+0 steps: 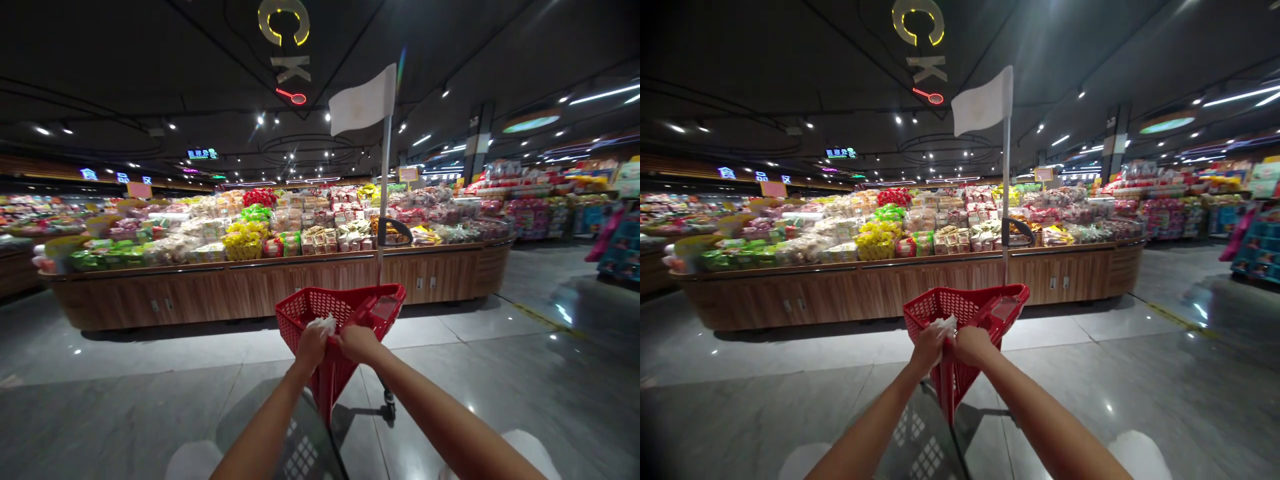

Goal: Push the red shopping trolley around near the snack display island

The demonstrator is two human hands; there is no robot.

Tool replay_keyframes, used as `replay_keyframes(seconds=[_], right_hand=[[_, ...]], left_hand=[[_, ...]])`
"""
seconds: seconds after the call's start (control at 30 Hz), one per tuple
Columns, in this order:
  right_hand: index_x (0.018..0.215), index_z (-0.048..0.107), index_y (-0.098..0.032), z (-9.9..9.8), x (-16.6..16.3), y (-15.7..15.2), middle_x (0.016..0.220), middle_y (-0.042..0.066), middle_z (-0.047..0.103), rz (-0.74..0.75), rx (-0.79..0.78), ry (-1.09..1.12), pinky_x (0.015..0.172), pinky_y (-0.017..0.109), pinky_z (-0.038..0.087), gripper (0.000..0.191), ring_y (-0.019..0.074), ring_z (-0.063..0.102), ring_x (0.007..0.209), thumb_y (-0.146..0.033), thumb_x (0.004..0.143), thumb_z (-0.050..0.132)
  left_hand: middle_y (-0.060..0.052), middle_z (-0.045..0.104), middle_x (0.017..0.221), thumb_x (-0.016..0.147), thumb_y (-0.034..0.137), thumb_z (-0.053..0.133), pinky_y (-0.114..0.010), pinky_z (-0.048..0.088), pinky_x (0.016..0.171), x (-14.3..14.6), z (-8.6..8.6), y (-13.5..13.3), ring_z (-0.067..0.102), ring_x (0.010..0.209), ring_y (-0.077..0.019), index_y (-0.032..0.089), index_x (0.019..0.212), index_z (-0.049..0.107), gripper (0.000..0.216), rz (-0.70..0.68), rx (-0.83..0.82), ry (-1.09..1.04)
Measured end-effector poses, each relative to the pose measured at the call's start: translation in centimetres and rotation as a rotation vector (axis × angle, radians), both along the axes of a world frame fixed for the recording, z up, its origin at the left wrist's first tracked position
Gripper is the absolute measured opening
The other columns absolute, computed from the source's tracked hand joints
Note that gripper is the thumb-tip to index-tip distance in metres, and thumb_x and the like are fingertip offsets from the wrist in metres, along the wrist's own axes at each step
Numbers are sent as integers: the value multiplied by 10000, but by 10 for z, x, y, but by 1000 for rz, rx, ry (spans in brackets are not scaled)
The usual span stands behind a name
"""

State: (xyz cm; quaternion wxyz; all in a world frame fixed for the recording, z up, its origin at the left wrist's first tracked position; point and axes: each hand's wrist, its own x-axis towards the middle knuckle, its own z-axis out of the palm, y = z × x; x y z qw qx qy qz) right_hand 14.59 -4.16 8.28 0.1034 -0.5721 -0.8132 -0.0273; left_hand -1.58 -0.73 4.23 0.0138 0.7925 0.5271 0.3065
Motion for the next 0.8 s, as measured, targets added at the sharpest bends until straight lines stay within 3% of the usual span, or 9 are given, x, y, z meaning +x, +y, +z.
replay_keyframes(seconds=[0.1, 0.23, 0.3, 0.4, 0.67, 0.8], right_hand=[[849, 745, -176, -12, -10, -18, 791, 152, 737, -15, 27, -33, 591, 298, 438, 278, 237, 691, 688, -189, 876, 468], [854, 713, -140, -27, 7, -27, 760, 157, 726, -65, 251, -27, 567, 292, 418, 238, 245, 686, 656, -172, 855, 477], [834, 700, -127, -30, 19, -26, 746, 151, 723, -85, 335, -40, 568, 284, 400, 237, 234, 680, 638, -170, 860, 469], [727, 679, -140, -31, 37, -23, 701, 123, 718, -81, 390, -37, 569, 272, 363, 272, 207, 661, 600, -205, 877, 462], [602, 649, -174, -35, 81, -16, 611, 56, 699, -88, 490, -22, 563, 276, 253, 327, 134, 586, 533, -232, 866, 465], [644, 651, -177, -39, 100, -4, 586, 48, 683, -115, 532, -29, 548, 289, 225, 318, 128, 554, 500, -215, 883, 445]], left_hand=[[-78, 733, 941, 950, 272, 368, -316, 513, 855, 23, 1, -13, 659, 919, -200, 185, 924, 712, 355, -29, -34, -170], [-53, 723, 995, 995, 367, 258, -294, 495, 841, 50, -1, -26, 648, 923, -181, 201, 971, 695, 468, -80, -3, -367], [-41, 723, 979, 998, 398, 258, -283, 474, 842, 60, -5, -25, 641, 925, -176, 215, 923, 702, 486, -118, -16, -297], [-51, 718, 871, 995, 432, 273, -265, 450, 753, 65, -11, -13, 640, 827, -174, 205, 807, 697, 517, -52, -94, -143], [-82, 716, 885, 1004, 346, 309, -318, 398, 838, 19, -38, 17, 628, 871, -201, 178, 793, 687, 465, 180, -152, 97], [-83, 706, 962, 1008, 291, 286, -316, 420, 850, 40, -39, 10, 621, 915, -193, 181, 896, 683, 427, 152, -153, 17]])
